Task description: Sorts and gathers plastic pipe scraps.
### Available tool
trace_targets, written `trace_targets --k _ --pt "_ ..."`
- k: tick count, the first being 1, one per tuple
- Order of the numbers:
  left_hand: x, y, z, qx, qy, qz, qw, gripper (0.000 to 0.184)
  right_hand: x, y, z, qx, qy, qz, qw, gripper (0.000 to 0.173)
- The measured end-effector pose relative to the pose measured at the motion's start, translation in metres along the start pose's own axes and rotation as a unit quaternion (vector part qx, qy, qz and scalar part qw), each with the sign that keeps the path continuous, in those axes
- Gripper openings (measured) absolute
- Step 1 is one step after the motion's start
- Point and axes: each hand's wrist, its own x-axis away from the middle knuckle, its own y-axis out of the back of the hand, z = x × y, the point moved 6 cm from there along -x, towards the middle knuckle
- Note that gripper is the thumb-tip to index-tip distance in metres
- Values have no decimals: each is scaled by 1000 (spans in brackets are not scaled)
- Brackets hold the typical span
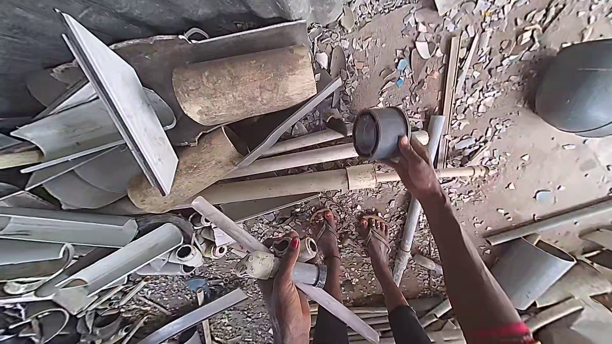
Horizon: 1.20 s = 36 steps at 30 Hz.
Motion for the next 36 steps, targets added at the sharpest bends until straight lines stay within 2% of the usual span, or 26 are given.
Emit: trace_targets --k 3,6,8,9,11,13,14,15,17,19,21,23,25,27,29,32,34,36 --pt "1 12 9 16 18 -17 1000 28 38 -26 -18 -145 -45 -6 988 34" --pt "8 11 7 28 19 -19 999 28 44 -96 4 -121 -17 58 991 32" --pt "12 10 3 31 5 -12 999 30 46 -169 40 12 95 139 986 32" --pt "12 10 0 37 -5 -12 999 32 52 -209 62 92 182 174 963 35" --pt "14 11 -4 46 -10 -14 999 34 70 -280 99 235 341 200 888 53" --pt "16 9 -8 43 -10 -13 999 34 77 -315 115 338 428 182 818 63" --pt "18 8 -7 46 -11 -8 999 36 71 -320 116 357 441 158 808 57" --pt "18 6 -7 53 -14 0 999 36 62 -317 113 346 435 130 821 48" --pt "18 5 -10 51 -27 13 998 30 37 -287 98 289 381 79 875 32" --pt "21 2 -14 33 -29 22 999 17 17 -225 72 289 329 11 899 26" --pt "23 1 -12 10 -21 37 999 15 6 -134 41 377 259 -47 888 27" --pt "20 -1 -10 -13 -26 51 998 15 -3 -28 18 477 184 -116 852 30" --pt "14 -1 -8 -28 -38 62 997 20 -9 70 16 547 98 -157 816 38" --pt "12 -5 -6 -45 -53 64 996 29 -16 148 40 601 24 -183 777 48" --pt "18 -17 -6 -79 -68 74 992 32 -26 204 80 643 -20 -217 734 62" --pt "35 -42 -3 -107 -96 126 982 37 -61 265 142 680 -9 -269 682 92" --pt "50 -59 -3 -132 -121 159 971 39 -86 288 177 672 17 -282 684 108" --pt "59 -70 -3 -170 -137 185 958 42 -110 302 184 652 13 -274 707 113"
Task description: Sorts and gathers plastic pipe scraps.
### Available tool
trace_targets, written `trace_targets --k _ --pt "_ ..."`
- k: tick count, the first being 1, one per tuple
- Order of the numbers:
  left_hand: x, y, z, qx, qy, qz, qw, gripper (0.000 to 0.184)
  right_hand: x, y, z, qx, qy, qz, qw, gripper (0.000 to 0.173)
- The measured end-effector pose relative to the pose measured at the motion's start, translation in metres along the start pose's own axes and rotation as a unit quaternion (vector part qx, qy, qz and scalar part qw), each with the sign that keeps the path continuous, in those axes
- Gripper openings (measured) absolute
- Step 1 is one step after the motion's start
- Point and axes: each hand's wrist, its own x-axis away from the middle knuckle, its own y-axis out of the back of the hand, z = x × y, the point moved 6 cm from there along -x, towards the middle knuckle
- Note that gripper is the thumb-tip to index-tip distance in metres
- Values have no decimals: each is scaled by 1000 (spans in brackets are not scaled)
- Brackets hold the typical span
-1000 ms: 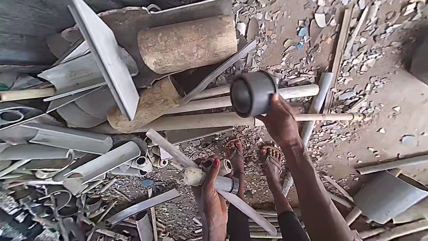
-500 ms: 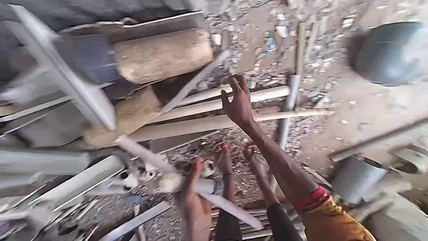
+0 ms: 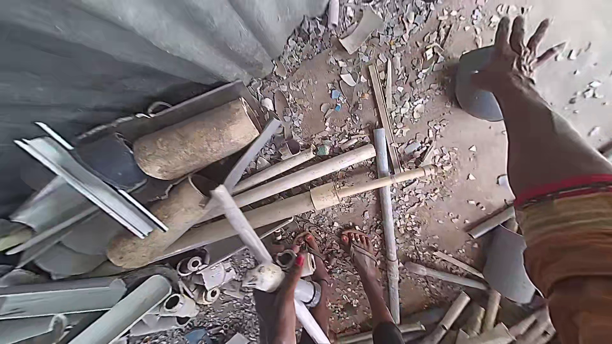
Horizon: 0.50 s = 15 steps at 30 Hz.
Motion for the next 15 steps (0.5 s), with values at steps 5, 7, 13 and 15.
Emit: trace_targets --k 5,7,13,15 --pt "-7 -3 5 -77 -5 0 997 46 63 -55 -28 -26 -30 36 999 73" --pt "-6 -2 9 -54 32 -28 998 46 114 -82 -44 -31 -63 49 996 42" --pt "12 -2 13 -39 33 -34 998 46 231 -78 -74 -54 36 86 994 27" --pt "32 9 25 -53 28 -51 997 49 269 -61 -52 -45 182 76 979 34"
